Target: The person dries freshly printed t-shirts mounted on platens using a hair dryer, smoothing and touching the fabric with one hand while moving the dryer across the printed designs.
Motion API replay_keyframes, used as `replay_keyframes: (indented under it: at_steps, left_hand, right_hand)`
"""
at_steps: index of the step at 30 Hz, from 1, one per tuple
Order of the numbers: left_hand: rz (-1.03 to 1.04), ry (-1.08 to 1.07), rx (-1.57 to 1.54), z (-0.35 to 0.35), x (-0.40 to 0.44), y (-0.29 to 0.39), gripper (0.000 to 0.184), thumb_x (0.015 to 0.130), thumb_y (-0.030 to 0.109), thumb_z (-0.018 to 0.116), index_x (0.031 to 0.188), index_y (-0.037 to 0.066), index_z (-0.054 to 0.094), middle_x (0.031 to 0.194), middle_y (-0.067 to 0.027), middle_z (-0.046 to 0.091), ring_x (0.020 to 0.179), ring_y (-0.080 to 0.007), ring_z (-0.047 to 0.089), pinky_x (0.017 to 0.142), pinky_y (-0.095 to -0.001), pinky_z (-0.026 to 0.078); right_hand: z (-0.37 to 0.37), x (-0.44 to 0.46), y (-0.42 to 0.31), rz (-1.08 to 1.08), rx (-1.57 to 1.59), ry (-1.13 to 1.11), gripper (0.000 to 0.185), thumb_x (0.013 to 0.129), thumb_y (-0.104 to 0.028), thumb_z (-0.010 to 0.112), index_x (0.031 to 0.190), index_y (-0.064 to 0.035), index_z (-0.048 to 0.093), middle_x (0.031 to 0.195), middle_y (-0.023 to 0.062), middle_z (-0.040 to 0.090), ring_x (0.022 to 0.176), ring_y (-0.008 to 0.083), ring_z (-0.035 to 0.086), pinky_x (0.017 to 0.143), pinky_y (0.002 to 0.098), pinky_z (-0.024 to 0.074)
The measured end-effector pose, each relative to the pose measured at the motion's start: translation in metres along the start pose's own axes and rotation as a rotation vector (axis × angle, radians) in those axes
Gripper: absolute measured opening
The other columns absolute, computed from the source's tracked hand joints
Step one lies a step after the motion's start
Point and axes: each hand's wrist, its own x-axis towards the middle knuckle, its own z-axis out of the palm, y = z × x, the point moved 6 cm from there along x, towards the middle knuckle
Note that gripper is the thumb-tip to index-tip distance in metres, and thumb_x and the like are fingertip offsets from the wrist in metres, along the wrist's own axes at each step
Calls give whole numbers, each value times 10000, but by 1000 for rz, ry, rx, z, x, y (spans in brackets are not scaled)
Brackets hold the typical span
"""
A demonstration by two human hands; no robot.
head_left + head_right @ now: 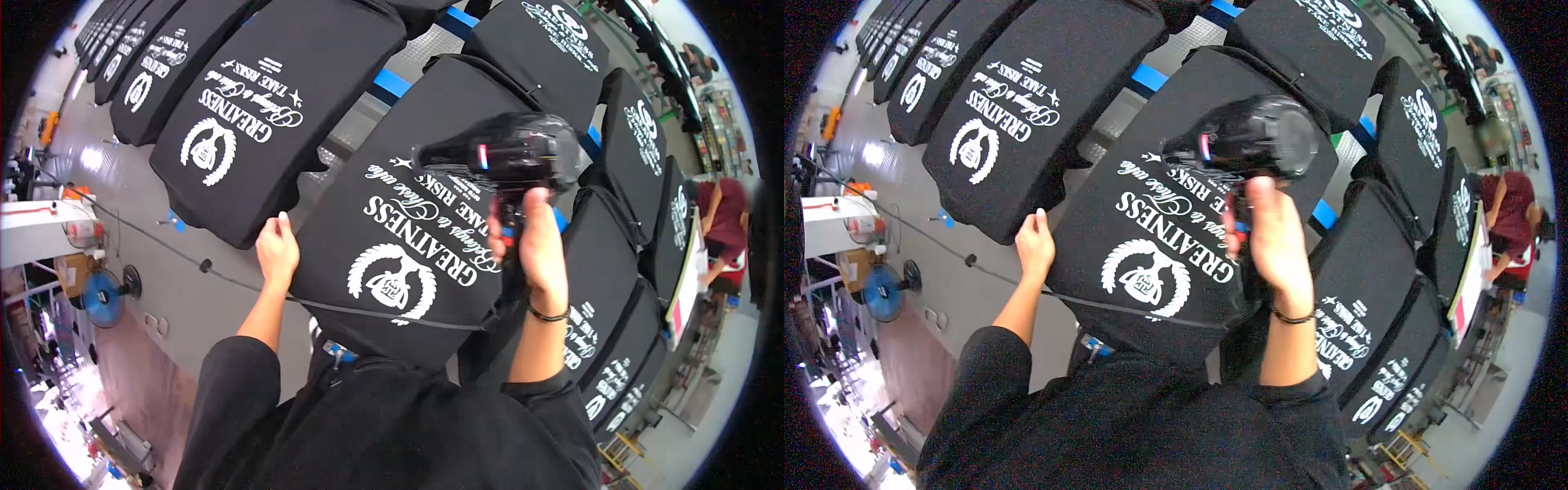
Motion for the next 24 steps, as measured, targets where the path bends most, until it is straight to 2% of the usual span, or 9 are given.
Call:
replay_keyframes:
  at_steps: [3,8,11,15,17,18,21,22,24]
  left_hand:
    - [0,-8,-14,0,-1,3,490,1000,406,464,841,-44,575,779,-266,603,762,-440,589,700,-475,442]
    - [-54,-50,52,5,1,-6,473,991,416,482,947,-30,633,876,-215,681,854,-387,648,789,-433,488]
    - [-36,-70,64,8,3,-10,468,993,411,483,953,-33,624,876,-232,670,845,-403,639,767,-447,479]
    - [38,10,13,5,-2,-3,479,994,406,483,893,-48,598,789,-229,641,746,-395,597,730,-446,466]
    - [55,10,12,6,0,-6,485,994,402,487,871,-56,590,769,-234,629,717,-392,585,713,-453,459]
    - [-5,-30,73,7,1,-7,502,997,415,469,943,-41,671,899,-213,700,870,-359,672,780,-422,490]
    - [-8,-37,73,6,2,-7,499,995,414,475,944,-44,667,881,-203,699,846,-345,671,779,-419,488]
    - [-12,-23,70,8,3,-11,494,996,407,476,944,-47,663,868,-197,695,832,-339,667,775,-417,486]
    - [-13,-20,60,7,3,-11,494,996,408,476,946,-48,661,868,-196,695,833,-332,667,773,-417,484]
  right_hand:
    - [-15,-17,1,-86,-98,89,639,975,-622,380,943,-6,548,655,42,552,475,97,503,434,235,421]
    - [-43,-57,17,-47,105,217,655,960,-631,409,973,12,532,663,54,551,477,109,508,428,240,423]
    - [-45,-83,14,-142,-62,270,661,942,-633,451,985,22,528,681,66,559,480,119,522,430,240,429]
    - [-39,-86,33,-80,198,173,611,966,-587,458,988,19,533,679,64,556,494,123,517,449,260,436]
    - [-30,-80,36,-44,110,172,546,963,-515,538,793,4,553,590,25,531,479,118,528,466,264,447]
    - [-26,-79,32,-65,131,147,509,962,-472,566,755,-8,553,569,16,527,484,109,526,475,253,441]
    - [-25,-78,31,-74,99,176,463,967,-435,576,809,-1,543,633,27,547,506,98,529,470,247,447]
    - [-26,-79,29,-83,95,174,463,967,-435,576,809,-1,543,633,27,547,506,98,529,470,247,447]
    - [-30,-82,24,-105,196,195,653,924,-634,492,921,17,540,670,48,550,509,111,531,455,248,444]
